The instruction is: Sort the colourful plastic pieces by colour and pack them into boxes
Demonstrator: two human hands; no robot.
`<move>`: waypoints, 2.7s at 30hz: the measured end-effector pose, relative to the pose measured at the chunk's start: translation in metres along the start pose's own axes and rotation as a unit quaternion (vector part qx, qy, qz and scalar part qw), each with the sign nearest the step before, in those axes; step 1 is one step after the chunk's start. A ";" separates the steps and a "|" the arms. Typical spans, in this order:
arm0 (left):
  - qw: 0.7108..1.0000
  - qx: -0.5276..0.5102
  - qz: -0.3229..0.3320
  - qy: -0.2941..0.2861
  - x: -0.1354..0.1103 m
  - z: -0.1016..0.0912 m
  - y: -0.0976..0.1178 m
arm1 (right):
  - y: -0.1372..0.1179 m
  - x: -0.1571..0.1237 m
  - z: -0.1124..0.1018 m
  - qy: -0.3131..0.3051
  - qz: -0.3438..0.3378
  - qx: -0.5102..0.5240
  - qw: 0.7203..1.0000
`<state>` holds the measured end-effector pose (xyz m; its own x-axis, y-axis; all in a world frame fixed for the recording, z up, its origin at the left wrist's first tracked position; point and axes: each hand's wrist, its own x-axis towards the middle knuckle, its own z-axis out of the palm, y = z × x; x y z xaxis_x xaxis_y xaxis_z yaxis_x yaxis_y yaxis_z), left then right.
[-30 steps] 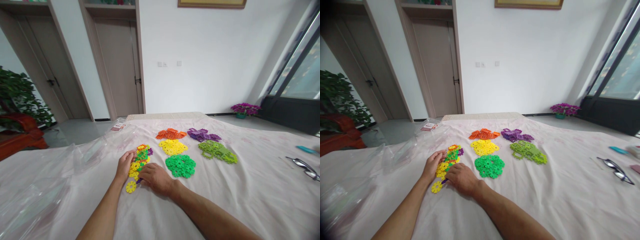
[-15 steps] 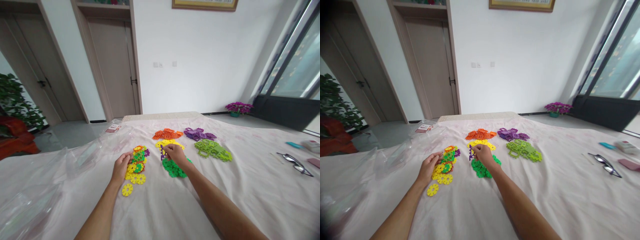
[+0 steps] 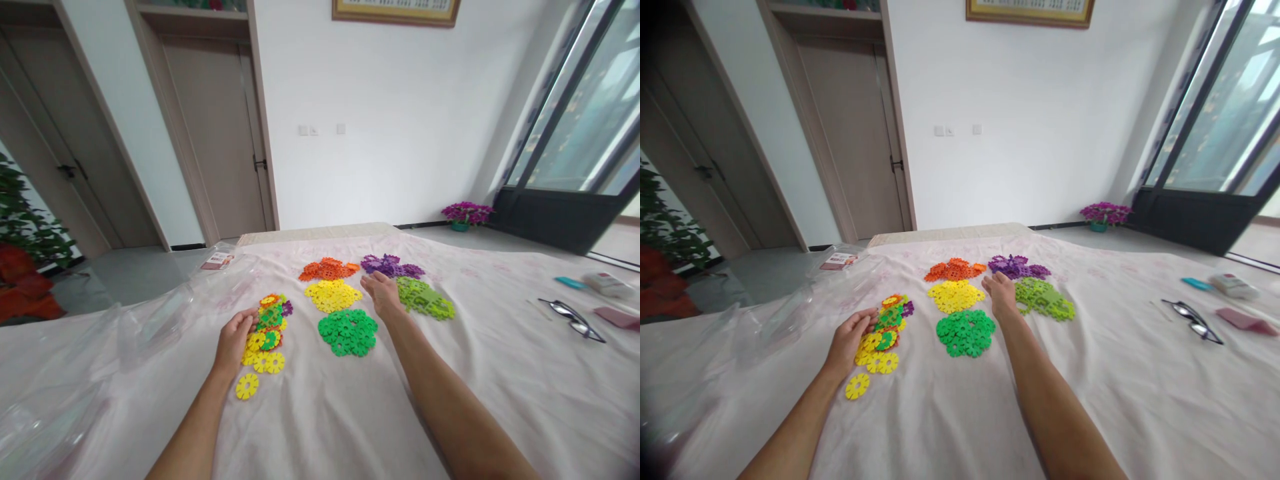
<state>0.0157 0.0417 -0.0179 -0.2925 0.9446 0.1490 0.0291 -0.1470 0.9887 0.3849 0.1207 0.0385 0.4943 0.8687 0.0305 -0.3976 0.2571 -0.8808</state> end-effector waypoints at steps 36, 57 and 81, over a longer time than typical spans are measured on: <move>1.000 -0.022 0.000 0.003 -0.001 0.001 0.001 | 0.044 -0.180 0.063 -0.518 -0.370 -0.544 0.546; 1.000 -0.025 0.004 0.009 0.001 -0.001 -0.002 | 0.037 -0.151 0.060 -0.457 -0.359 -0.479 0.658; 1.000 -0.012 0.011 0.007 0.000 0.001 -0.001 | 0.051 -0.176 0.070 -0.506 -0.416 -0.482 0.582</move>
<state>0.0166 0.0427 -0.0190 -0.3053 0.9370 0.1698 0.0135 -0.1740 0.9846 0.2235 0.0107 0.0211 -0.6969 0.5434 0.4679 0.5134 0.8337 -0.2036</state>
